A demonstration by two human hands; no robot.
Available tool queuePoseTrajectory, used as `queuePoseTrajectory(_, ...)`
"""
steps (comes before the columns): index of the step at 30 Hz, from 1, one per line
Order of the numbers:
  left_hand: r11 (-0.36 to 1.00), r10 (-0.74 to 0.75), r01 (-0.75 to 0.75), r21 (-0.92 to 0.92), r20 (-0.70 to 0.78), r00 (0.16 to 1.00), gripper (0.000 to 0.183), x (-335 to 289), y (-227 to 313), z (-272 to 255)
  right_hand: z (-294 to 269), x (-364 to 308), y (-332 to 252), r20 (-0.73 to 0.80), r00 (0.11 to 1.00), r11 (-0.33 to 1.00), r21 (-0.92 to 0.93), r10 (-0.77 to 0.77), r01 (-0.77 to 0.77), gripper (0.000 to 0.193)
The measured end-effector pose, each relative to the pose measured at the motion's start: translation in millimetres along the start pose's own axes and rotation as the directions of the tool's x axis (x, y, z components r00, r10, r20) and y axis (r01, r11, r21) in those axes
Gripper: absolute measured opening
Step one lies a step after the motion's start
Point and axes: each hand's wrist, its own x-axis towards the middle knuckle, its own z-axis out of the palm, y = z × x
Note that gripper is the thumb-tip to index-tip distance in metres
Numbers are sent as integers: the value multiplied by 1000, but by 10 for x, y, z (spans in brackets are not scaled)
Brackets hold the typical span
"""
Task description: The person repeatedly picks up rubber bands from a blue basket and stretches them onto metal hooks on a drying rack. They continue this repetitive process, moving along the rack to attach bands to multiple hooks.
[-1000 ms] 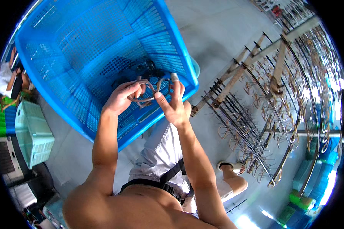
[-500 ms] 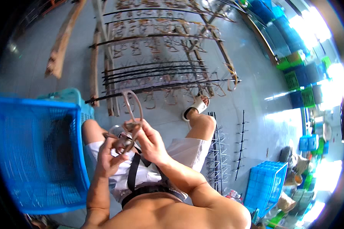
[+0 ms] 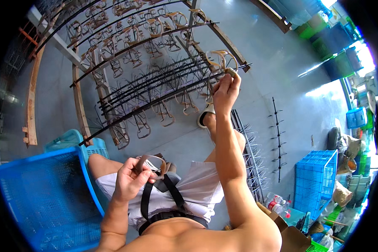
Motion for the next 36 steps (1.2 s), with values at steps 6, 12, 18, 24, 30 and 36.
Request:
queuePoseTrajectory(6,998,-25,23,53,36,999,21,25,-126,36,36,138,206,-62,996,962,-261,68,-82,18)
queuePoseTrajectory(12,1000,15,-15,0,108,994,32,89,-53,164,74,57,193,-97,947,794,-575,-306,197,18)
queuePoseTrajectory(18,999,15,-13,-34,43,999,25,121,-206,74,68,-42,23,-157,969,914,-333,189,-232,20)
queuePoseTrajectory(24,995,-5,9,-100,40,999,20,172,-233,69,-4,-66,228,-201,945,935,-195,256,-295,23)
queuePoseTrajectory(30,994,-37,41,-105,47,998,21,203,-257,88,-12,-90,238,-59,926,885,323,372,-335,22)
queuePoseTrajectory(36,992,-62,67,-110,52,997,21,218,-255,102,20,-71,156,6,913,838,395,408,-377,22)
